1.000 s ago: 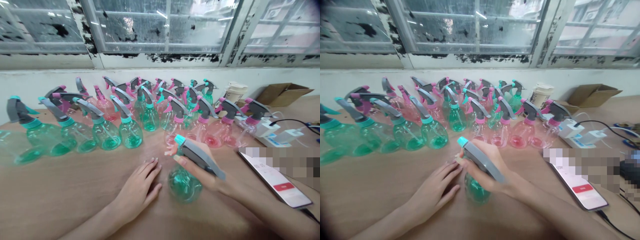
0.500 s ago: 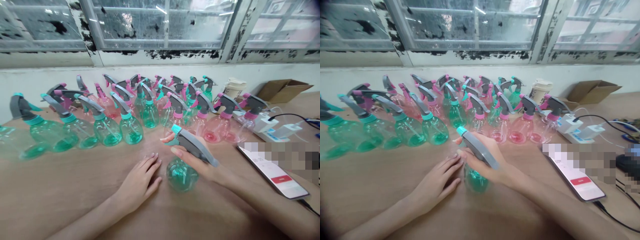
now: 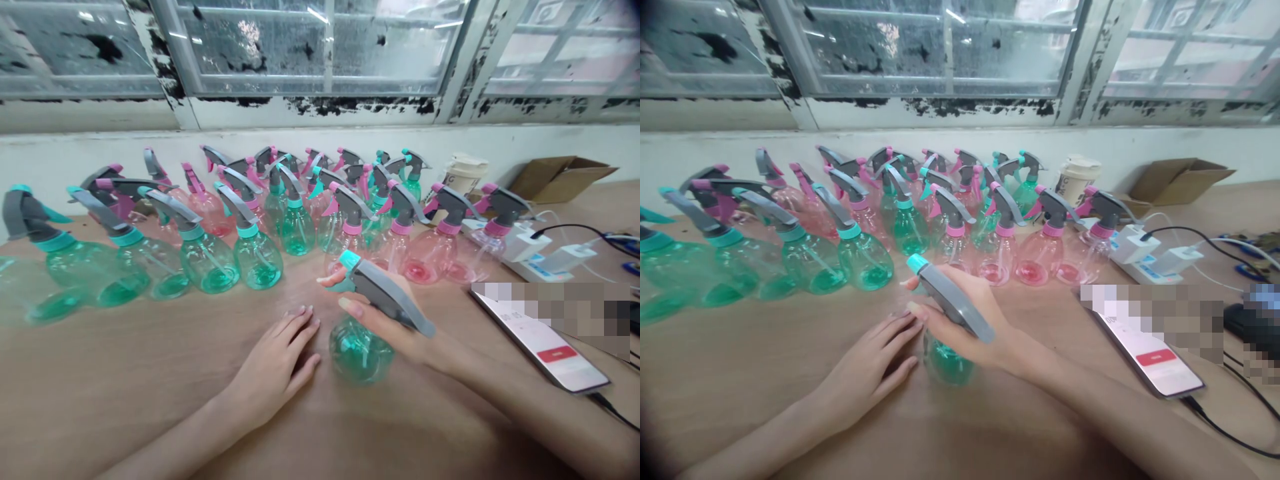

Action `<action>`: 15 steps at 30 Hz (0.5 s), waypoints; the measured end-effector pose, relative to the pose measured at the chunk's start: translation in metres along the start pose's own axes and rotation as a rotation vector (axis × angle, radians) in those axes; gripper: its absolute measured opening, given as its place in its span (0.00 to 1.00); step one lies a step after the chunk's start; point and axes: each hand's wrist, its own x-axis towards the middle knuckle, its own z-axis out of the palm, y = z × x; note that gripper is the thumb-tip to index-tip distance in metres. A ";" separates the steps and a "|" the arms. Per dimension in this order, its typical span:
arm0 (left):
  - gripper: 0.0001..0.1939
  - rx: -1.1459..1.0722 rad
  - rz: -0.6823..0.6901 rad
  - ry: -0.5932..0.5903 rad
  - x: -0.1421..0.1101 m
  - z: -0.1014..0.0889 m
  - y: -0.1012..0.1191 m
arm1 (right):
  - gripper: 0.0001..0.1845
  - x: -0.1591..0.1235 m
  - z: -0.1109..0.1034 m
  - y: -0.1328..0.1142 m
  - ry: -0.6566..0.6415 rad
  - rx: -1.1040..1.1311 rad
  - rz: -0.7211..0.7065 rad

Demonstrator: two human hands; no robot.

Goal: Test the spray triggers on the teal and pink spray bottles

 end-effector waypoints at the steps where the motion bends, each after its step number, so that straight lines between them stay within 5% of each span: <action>1: 0.22 -0.002 -0.003 -0.004 0.000 0.000 0.000 | 0.08 0.000 0.000 0.000 -0.004 -0.001 0.005; 15: 0.23 0.012 0.009 0.003 0.000 0.001 -0.001 | 0.06 0.000 0.001 0.005 0.016 0.019 0.021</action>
